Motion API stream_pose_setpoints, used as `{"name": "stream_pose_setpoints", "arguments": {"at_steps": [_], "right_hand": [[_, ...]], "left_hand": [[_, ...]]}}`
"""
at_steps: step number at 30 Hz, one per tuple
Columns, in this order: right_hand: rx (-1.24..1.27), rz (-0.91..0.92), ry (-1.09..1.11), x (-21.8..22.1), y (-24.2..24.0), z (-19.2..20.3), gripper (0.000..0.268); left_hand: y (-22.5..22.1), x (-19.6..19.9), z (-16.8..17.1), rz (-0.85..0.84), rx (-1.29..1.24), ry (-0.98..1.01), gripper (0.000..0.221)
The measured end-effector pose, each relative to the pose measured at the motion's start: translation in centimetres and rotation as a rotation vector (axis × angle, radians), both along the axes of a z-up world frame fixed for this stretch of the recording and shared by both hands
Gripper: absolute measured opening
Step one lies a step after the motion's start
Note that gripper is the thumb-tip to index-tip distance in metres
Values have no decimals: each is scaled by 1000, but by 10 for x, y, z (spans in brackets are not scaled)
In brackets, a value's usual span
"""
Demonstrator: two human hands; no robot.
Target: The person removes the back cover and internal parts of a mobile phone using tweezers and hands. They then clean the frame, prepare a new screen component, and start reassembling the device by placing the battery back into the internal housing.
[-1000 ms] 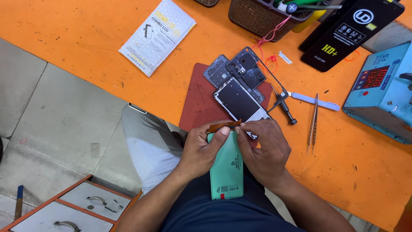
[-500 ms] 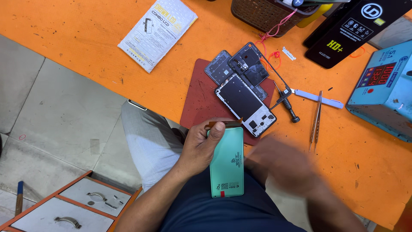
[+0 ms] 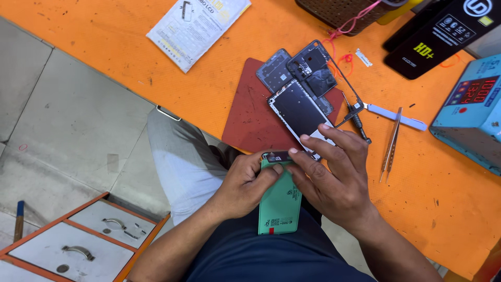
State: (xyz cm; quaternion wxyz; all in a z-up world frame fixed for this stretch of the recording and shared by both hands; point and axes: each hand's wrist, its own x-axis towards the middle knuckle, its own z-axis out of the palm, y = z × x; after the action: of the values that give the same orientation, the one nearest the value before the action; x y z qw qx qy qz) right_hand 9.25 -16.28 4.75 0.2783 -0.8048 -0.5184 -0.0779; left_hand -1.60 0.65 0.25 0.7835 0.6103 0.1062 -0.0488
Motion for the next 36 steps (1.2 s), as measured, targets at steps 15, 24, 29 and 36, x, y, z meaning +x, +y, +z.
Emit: {"name": "stream_pose_setpoints", "arguments": {"at_steps": [15, 24, 29, 36], "right_hand": [[79, 13, -170, -15, -5, -10, 27], [95, 24, -197, -16, -6, -13, 28], [80, 34, -187, -15, -7, -12, 27], [76, 41, -174, -15, -9, -12, 26]], "left_hand": [[4, -4, 9, -35, 104, -128, 30], [2, -6, 2, -33, 116, -172, 33], [1, -6, 1, -46, 117, -153, 33], [3, -7, 4, -53, 123, -178, 37]]}}
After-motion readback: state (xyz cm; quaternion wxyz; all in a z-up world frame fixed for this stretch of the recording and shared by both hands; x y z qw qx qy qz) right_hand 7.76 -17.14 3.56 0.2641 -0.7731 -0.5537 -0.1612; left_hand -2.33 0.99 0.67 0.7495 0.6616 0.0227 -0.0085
